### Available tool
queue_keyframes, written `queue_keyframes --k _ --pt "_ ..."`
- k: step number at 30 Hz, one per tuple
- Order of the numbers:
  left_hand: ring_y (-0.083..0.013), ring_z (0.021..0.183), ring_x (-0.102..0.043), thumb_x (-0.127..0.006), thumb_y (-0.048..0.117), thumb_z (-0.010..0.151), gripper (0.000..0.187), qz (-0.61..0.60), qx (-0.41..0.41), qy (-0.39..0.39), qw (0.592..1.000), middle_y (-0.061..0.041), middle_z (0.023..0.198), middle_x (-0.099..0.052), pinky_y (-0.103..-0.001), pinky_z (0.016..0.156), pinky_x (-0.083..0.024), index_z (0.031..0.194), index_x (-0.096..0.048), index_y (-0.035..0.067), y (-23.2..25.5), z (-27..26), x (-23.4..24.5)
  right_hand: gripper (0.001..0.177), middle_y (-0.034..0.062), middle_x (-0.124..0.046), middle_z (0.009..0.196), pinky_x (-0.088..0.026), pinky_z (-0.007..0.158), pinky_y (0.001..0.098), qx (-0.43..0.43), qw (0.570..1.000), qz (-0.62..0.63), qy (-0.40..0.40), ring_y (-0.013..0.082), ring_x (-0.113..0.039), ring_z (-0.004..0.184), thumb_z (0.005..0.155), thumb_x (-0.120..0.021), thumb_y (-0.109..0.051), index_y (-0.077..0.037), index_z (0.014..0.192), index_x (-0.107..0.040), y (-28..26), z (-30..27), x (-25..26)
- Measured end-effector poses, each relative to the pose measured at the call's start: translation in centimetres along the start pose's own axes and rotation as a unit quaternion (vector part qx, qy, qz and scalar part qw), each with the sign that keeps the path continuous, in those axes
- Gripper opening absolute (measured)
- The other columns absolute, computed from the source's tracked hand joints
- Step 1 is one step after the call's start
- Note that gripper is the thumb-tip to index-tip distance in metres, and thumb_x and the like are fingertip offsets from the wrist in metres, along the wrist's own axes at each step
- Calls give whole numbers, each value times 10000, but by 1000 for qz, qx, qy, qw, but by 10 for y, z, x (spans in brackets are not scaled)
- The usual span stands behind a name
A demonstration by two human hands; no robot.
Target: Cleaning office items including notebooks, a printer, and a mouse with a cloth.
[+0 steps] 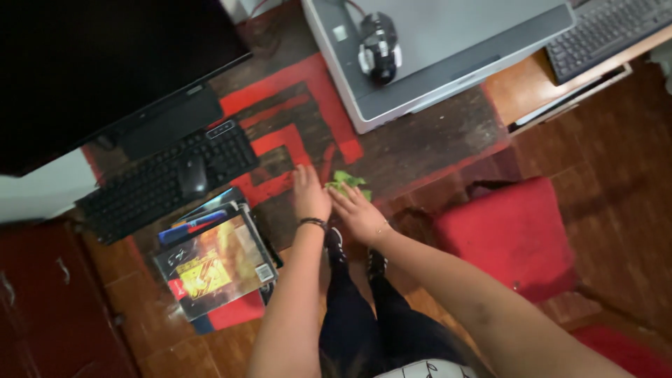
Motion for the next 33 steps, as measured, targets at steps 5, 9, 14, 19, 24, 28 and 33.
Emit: queue_keyframes --k 5,9,14,19,24,28,33 --pt "-465 1502 -234 -752 170 840 825 56 81 28 995 -316 1614 -257 -458 1233 -235 1512 -345 -82 -57 -8 25 682 116 -328 1657 -238 1240 525 60 998 -25 -28 361 -285 1527 907 -548 -134 -62 1566 -387 -22 47 7" --pt "-445 1524 -205 -758 312 842 923 170 103 -13 980 -299 1617 -279 -468 1270 -167 1527 -318 -122 -75 -4 33 732 92 -302 1664 -240 1217 509 37 996 -42 -70 343 -263 1523 875 -540 -141 -86 1581 -355 -18 103 -2" --pt "-487 1523 -133 -752 581 794 1126 300 104 -133 939 -270 1630 -252 -585 1234 -87 1541 -282 -117 -54 -7 53 738 58 -285 1668 -251 1232 490 21 997 -19 -65 331 -253 1536 871 -573 -233 -130 1570 -359 -19 167 -6" --pt "-537 1499 -136 -722 725 746 1201 381 80 -174 904 -264 1634 -272 -678 1178 -90 1537 -322 -86 -57 -8 40 702 21 -269 1680 -261 1220 498 2 997 -37 -64 320 -271 1527 905 -551 -185 -162 1580 -359 -26 224 -5" --pt "-563 1479 -180 -716 732 745 1180 375 64 -181 907 -257 1619 -307 -718 1157 -127 1515 -362 -89 -55 -4 40 689 -13 -233 1699 -247 1238 494 -17 996 -58 -60 286 -252 1546 940 -484 -95 -185 1609 -347 -13 281 -11" --pt "-573 1456 -188 -751 708 725 1220 344 96 -163 920 -316 1612 -286 -668 1153 -143 1528 -337 -112 -55 -7 45 675 -13 -216 1696 -233 1222 515 -25 998 -22 -58 295 -231 1546 943 -478 -91 -188 1597 -341 -15 299 1" --pt "-581 1482 -175 -804 618 737 1216 312 109 -164 929 -370 1589 -222 -629 1208 -222 1523 -285 -151 -51 -7 54 833 60 -204 1708 -228 1241 477 0 994 -72 -84 348 -209 1543 812 -496 -61 -119 1617 -289 -24 253 1"
Point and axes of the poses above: each hand's wrist, its own z-axis towards the middle knuckle, its own x-axis out of the back of the hand, y = z × x, the point moved 10 cm from there along z, towards the middle knuckle
